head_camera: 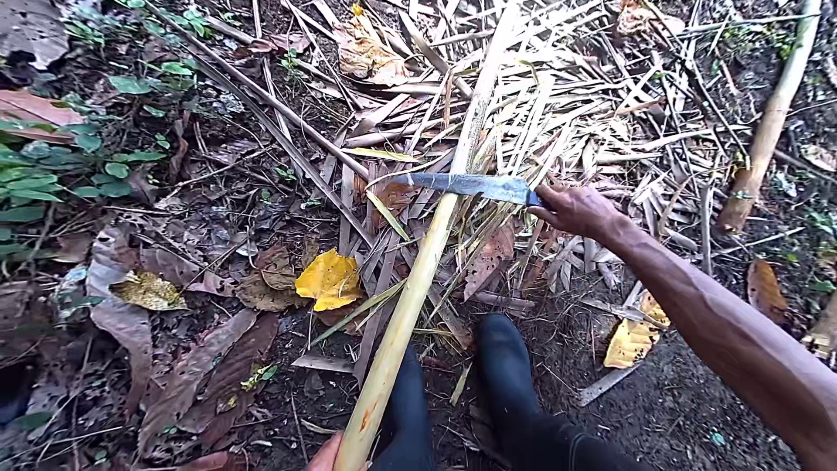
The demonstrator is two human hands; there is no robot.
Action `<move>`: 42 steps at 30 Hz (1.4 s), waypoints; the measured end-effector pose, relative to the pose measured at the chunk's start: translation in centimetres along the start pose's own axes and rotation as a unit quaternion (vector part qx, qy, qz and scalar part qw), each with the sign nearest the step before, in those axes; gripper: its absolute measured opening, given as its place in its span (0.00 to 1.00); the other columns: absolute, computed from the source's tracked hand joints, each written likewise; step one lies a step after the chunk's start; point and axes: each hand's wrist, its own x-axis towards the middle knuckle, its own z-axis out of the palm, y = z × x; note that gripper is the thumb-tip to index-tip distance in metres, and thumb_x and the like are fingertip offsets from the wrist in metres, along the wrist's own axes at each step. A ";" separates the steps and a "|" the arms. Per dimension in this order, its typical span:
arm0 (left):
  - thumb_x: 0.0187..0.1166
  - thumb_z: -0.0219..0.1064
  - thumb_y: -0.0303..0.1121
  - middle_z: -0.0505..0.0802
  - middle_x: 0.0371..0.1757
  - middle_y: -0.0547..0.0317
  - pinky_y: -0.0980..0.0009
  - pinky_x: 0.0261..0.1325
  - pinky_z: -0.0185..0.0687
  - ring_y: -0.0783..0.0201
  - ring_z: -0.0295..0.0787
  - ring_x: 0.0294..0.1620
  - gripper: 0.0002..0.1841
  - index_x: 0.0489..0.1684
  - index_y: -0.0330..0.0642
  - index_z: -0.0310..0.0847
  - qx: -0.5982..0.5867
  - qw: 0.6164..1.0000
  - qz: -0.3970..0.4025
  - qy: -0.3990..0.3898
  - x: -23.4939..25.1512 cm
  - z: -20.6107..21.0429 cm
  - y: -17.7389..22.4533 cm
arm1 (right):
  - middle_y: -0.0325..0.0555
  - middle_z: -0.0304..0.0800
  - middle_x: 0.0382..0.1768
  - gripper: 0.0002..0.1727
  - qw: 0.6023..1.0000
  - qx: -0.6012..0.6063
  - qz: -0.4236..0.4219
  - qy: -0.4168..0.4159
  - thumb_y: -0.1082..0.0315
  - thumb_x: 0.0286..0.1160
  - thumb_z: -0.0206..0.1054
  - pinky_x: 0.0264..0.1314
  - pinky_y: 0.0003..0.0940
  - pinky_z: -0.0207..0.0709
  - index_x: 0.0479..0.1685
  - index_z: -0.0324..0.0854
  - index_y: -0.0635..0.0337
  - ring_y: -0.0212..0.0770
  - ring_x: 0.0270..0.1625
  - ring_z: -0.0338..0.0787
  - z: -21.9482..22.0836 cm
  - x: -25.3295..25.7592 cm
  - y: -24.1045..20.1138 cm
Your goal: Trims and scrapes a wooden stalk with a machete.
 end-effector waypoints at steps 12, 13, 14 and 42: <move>0.62 0.80 0.43 0.92 0.47 0.39 0.42 0.58 0.82 0.44 0.91 0.50 0.27 0.56 0.32 0.85 -0.037 0.999 0.003 -0.013 5.1 4.2 -3.4 | 0.51 0.87 0.27 0.28 0.986 0.131 0.099 0.028 0.42 0.88 0.55 0.32 0.63 0.82 0.64 0.82 0.56 0.55 0.28 0.89 1.6 -8.0 -4.2; 0.61 0.79 0.43 0.92 0.46 0.40 0.42 0.58 0.82 0.45 0.91 0.49 0.28 0.55 0.32 0.85 -0.042 0.999 0.005 -0.017 5.5 4.4 -3.7 | 0.51 0.89 0.30 0.30 0.987 0.133 0.088 0.000 0.40 0.87 0.55 0.36 0.62 0.83 0.67 0.81 0.55 0.55 0.32 0.90 2.3 -8.9 -5.3; 0.60 0.79 0.44 0.93 0.46 0.41 0.43 0.58 0.83 0.45 0.91 0.50 0.28 0.56 0.33 0.86 -0.044 0.999 0.008 -0.024 5.8 4.3 -3.9 | 0.54 0.91 0.35 0.32 0.987 0.137 0.078 -0.027 0.39 0.87 0.54 0.40 0.63 0.84 0.68 0.81 0.57 0.58 0.36 0.92 2.9 -9.7 -6.4; 0.62 0.81 0.39 0.91 0.53 0.32 0.36 0.65 0.79 0.35 0.88 0.59 0.30 0.61 0.29 0.82 0.033 0.996 0.054 0.059 16.2 1.5 8.7 | 0.57 0.92 0.53 0.32 0.977 0.188 0.034 -0.096 0.40 0.88 0.53 0.48 0.58 0.87 0.75 0.78 0.54 0.56 0.45 0.95 8.1 -12.9 -13.3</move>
